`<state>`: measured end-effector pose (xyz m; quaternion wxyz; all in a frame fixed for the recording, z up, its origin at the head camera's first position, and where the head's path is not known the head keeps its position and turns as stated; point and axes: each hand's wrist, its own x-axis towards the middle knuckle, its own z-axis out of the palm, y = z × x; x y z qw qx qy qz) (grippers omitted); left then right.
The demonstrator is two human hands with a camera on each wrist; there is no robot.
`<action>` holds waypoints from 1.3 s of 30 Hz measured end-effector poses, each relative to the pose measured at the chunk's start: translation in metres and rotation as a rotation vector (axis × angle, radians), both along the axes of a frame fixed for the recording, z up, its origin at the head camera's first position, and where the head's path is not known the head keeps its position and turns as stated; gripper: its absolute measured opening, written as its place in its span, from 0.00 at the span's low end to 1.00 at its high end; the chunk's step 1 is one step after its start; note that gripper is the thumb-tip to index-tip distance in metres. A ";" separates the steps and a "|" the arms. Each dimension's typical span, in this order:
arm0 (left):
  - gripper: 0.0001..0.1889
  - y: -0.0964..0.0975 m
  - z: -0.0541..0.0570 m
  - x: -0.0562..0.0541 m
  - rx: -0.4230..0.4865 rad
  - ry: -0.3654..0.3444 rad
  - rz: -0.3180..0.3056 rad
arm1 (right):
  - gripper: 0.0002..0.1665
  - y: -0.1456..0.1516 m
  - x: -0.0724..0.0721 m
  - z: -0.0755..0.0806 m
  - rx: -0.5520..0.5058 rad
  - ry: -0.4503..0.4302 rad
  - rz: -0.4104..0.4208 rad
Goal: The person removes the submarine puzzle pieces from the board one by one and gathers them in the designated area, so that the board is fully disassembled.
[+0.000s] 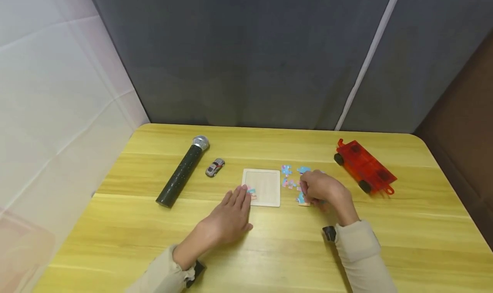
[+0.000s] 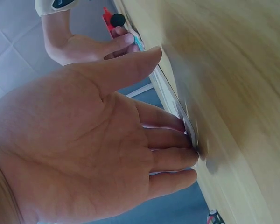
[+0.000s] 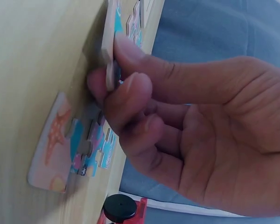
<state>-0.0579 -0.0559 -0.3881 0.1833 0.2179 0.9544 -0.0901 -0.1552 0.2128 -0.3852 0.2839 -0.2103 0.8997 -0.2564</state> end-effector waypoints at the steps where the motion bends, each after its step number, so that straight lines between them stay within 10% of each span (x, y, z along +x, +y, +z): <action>1: 0.42 0.000 0.000 0.000 -0.002 0.000 0.000 | 0.15 -0.001 0.001 0.000 0.009 0.003 -0.009; 7: 0.42 0.000 0.001 -0.001 -0.005 -0.001 0.003 | 0.14 -0.011 0.007 0.001 0.152 0.055 -0.154; 14: 0.42 0.000 0.001 -0.001 0.002 0.010 0.006 | 0.14 -0.021 0.008 0.004 0.373 0.208 -0.092; 26: 0.40 -0.001 0.001 -0.001 0.010 0.046 0.016 | 0.13 -0.080 0.012 -0.004 -0.005 0.403 0.117; 39: 0.43 0.000 0.002 -0.001 -0.036 0.052 0.022 | 0.09 -0.115 0.019 -0.021 -0.010 0.394 0.069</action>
